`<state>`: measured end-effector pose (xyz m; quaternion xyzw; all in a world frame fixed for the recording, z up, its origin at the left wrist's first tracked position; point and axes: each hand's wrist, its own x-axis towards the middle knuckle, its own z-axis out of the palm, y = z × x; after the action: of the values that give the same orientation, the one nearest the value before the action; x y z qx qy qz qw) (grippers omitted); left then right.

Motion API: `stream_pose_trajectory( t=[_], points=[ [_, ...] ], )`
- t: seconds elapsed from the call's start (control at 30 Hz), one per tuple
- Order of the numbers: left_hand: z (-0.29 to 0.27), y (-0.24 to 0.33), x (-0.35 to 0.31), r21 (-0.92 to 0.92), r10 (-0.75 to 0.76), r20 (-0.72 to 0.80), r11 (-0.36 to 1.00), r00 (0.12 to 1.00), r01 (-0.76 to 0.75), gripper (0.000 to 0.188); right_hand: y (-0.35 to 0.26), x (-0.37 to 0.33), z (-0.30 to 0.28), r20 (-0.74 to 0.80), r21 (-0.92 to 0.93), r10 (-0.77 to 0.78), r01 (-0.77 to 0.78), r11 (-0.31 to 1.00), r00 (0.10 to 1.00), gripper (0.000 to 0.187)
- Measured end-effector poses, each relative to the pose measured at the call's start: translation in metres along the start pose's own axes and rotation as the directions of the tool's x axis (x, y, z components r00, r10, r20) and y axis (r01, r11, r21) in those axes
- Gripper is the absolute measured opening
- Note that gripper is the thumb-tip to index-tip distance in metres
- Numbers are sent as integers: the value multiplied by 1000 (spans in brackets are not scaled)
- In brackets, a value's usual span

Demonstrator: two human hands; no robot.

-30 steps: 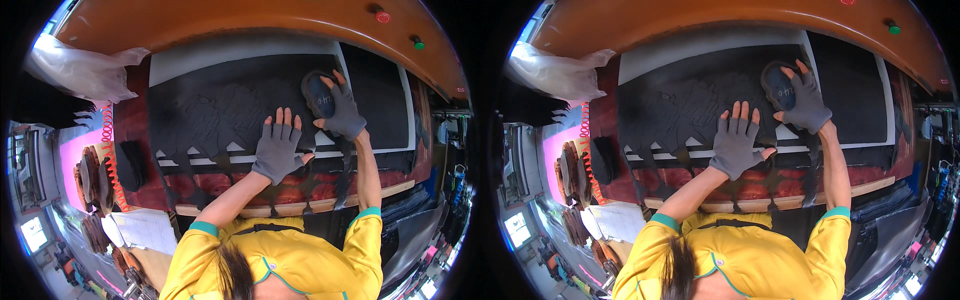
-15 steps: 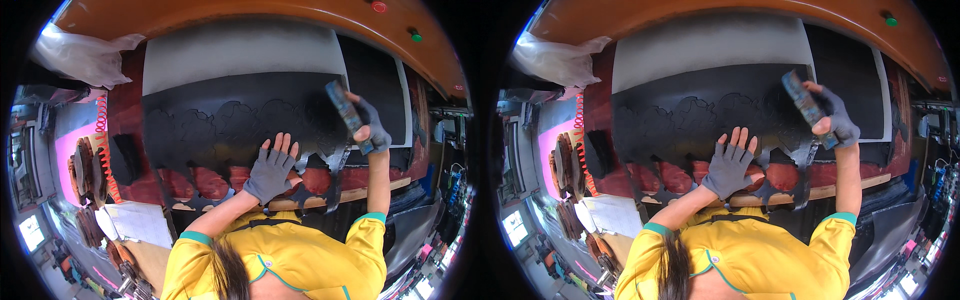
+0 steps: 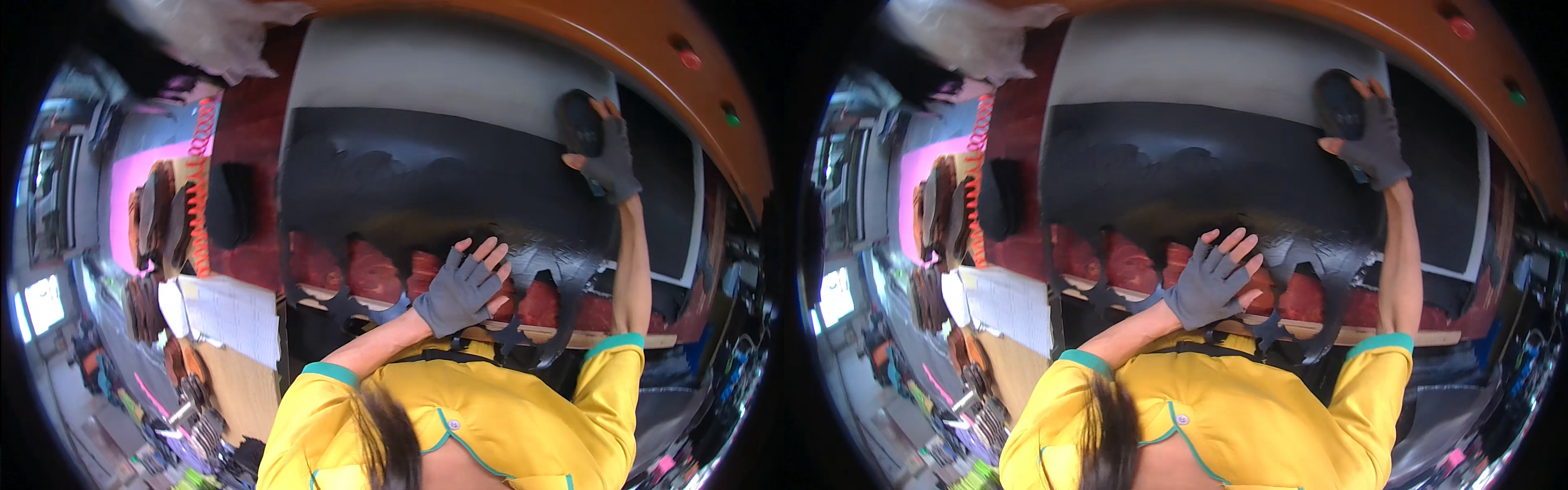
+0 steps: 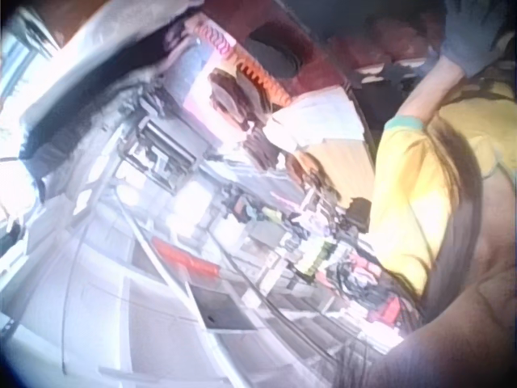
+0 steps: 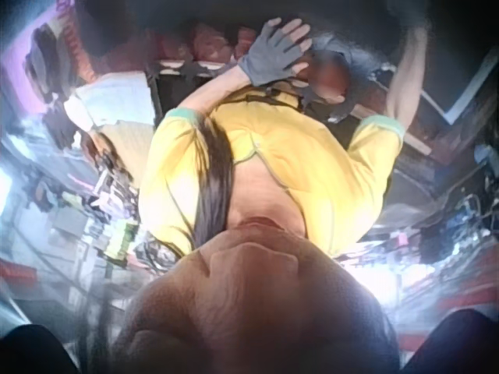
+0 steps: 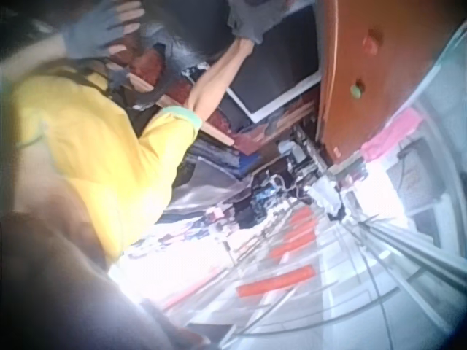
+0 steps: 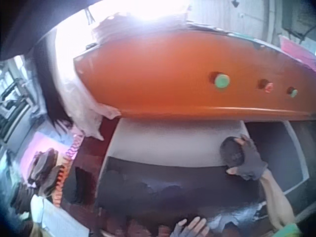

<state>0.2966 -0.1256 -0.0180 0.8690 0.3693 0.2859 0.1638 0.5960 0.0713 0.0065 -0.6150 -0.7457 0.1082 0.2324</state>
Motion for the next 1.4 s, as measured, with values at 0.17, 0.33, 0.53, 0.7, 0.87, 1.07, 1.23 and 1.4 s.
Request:
stream_pose_trajectory(
  t=[0.17, 0.33, 0.53, 0.7, 0.87, 1.07, 1.23, 1.4],
  points=[
    [-39, -16, -47, -10, -444, -353, 882, 823, 472, 37, 5, 0, -1, -19, -9, 15, -15, 1000, 1000, 100],
    [-71, -56, -101, -216, -718, -591, 580, 367, 786, 44, -14, -3, -5, -131, -274, -34, -4, 962, 991, 88],
    [-94, -83, -112, -966, -998, 60, -60, -7, 253, 42, -110, -32, 26, -239, 42, -368, 388, 921, 899, 25],
    [-96, -84, -102, -982, -987, -33, 3, 156, -188, 37, -242, -54, 99, -112, 278, -695, 694, 665, 710, 32],
    [-95, -85, -98, -993, -999, -53, 54, -4, -103, 35, -312, -46, 170, -124, 143, -794, 803, 578, 594, 26],
    [-86, -45, -97, -772, -884, -461, 440, 71, 460, 36, -302, 67, 176, -35, 609, 411, -306, 731, 911, 27],
    [-58, -8, -100, -925, -953, 44, 74, 300, 372, 34, -234, 87, 108, -411, 754, 197, 211, 622, 890, 32],
    [-39, -28, -84, -891, -909, 293, -372, 297, -261, 35, -224, -28, 93, -239, 353, -702, 734, 580, 670, 17]
  ],
)
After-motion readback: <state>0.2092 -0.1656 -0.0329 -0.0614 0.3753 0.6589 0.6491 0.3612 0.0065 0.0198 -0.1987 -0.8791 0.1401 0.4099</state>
